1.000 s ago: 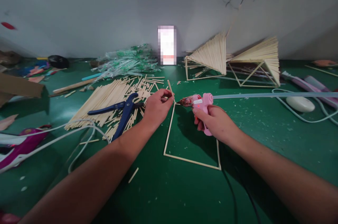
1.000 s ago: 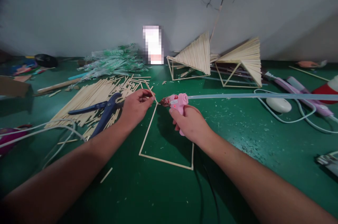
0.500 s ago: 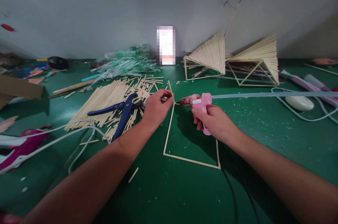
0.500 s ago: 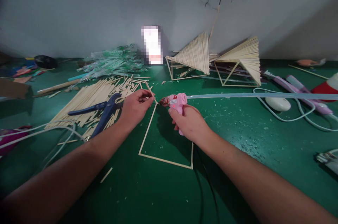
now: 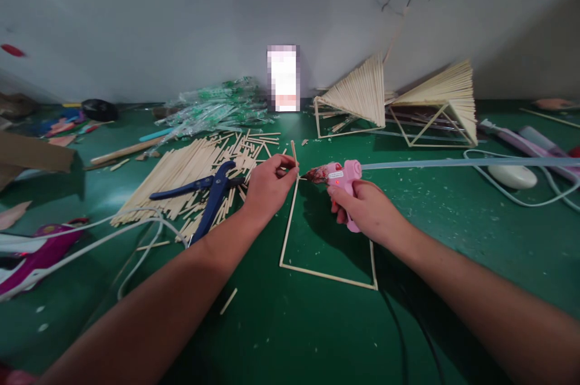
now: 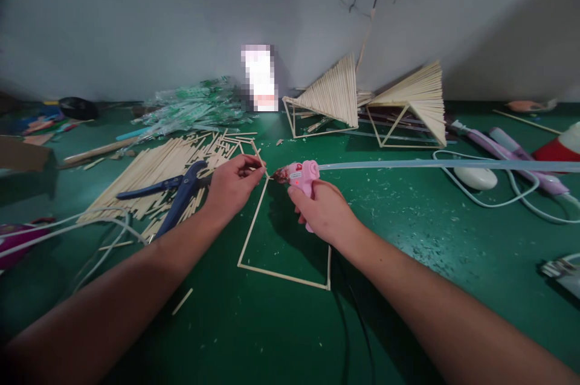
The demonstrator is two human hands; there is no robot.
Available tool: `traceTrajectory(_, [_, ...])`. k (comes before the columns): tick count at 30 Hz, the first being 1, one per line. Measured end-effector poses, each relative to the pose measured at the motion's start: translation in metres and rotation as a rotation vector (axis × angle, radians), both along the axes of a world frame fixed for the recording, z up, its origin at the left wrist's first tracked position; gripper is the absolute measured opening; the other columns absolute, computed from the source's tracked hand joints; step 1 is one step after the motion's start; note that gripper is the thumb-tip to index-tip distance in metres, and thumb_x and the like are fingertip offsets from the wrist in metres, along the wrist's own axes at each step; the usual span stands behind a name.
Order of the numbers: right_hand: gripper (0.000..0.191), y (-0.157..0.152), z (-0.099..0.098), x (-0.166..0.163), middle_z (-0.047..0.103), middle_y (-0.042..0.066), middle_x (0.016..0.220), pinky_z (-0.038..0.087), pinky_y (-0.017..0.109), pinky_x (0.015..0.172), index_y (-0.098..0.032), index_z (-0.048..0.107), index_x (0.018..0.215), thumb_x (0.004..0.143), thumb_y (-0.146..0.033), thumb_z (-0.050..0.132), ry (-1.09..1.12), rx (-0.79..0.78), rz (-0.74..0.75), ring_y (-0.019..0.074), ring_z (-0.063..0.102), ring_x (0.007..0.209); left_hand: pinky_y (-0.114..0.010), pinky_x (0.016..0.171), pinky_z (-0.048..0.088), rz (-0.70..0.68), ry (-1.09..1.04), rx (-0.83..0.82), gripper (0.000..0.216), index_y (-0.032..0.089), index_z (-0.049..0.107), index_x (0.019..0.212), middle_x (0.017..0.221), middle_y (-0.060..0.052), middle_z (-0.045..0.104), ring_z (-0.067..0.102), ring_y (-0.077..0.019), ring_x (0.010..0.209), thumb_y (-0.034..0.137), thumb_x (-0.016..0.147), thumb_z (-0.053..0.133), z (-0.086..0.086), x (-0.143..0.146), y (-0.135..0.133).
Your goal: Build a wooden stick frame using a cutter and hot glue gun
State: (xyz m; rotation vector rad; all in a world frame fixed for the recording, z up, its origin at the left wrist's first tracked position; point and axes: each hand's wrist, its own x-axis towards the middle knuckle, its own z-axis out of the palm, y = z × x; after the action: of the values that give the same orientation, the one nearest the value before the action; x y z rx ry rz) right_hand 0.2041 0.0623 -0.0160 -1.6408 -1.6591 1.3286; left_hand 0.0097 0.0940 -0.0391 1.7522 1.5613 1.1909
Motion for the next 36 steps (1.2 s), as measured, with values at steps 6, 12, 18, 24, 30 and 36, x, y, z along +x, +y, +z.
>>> traceTrajectory(6, [0.032, 0.0003, -0.0006, -0.0012, 0.061, 0.003, 0.052, 0.044, 0.023, 0.043, -0.018, 0.057, 0.063, 0.086, -0.038, 0.049, 0.003, 0.014, 0.004, 0.0112, 0.055, 0.043, -0.024, 0.059, 0.045, -0.004, 0.003, -0.015, 0.010, 0.017, 0.065, 0.083, 0.081, -0.002, 0.069, 0.056, -0.0100, 0.059, 0.024, 0.077, 0.063, -0.0010, -0.0008, 0.0007])
traceTrajectory(12, [0.034, 0.0008, -0.0030, 0.0000, 0.061, 0.003, 0.051, 0.044, 0.023, 0.043, -0.018, 0.057, 0.062, 0.086, -0.040, 0.049, 0.006, 0.014, 0.006, 0.0114, 0.056, 0.043, -0.024, 0.055, 0.043, 0.004, 0.007, -0.021, 0.010, 0.017, 0.065, 0.083, 0.078, -0.002, 0.068, 0.053, -0.0099, 0.056, 0.025, 0.077, 0.063, -0.0008, 0.0001, 0.0006])
traceTrajectory(18, [0.031, -0.0003, -0.0010, -0.0008, 0.061, 0.003, 0.052, 0.043, 0.022, 0.041, -0.018, 0.057, 0.063, 0.086, -0.038, 0.050, 0.013, 0.002, -0.003, 0.0107, 0.055, 0.043, -0.024, 0.057, 0.044, -0.003, 0.010, -0.017, 0.011, 0.017, 0.066, 0.085, 0.081, -0.002, 0.069, 0.055, -0.0102, 0.058, 0.025, 0.077, 0.063, -0.0016, -0.0006, 0.0005])
traceTrajectory(24, [0.030, -0.0005, -0.0006, -0.0010, 0.061, 0.002, 0.053, 0.043, 0.022, 0.041, -0.018, 0.056, 0.064, 0.086, -0.038, 0.050, 0.024, 0.000, -0.004, 0.0105, 0.055, 0.043, -0.025, 0.057, 0.045, -0.009, 0.003, -0.027, 0.011, 0.018, 0.066, 0.084, 0.081, -0.002, 0.069, 0.055, -0.0101, 0.057, 0.026, 0.077, 0.063, -0.0033, -0.0012, 0.0020])
traceTrajectory(30, [0.030, -0.0004, -0.0019, -0.0002, 0.061, 0.002, 0.053, 0.044, 0.023, 0.041, -0.018, 0.056, 0.064, 0.085, -0.039, 0.050, 0.015, 0.010, -0.003, 0.0109, 0.055, 0.043, -0.025, 0.056, 0.044, -0.010, -0.001, -0.037, 0.012, 0.018, 0.066, 0.085, 0.082, -0.002, 0.069, 0.054, -0.0100, 0.057, 0.026, 0.077, 0.063, -0.0024, -0.0012, 0.0024])
traceTrajectory(36, [0.030, -0.0005, -0.0022, -0.0003, 0.061, 0.002, 0.053, 0.044, 0.023, 0.042, -0.018, 0.056, 0.064, 0.085, -0.039, 0.050, 0.013, 0.013, -0.002, 0.0110, 0.055, 0.043, -0.025, 0.056, 0.043, -0.005, 0.001, -0.041, 0.011, 0.018, 0.066, 0.084, 0.081, -0.002, 0.069, 0.053, -0.0096, 0.055, 0.025, 0.076, 0.063, -0.0005, -0.0012, 0.0011])
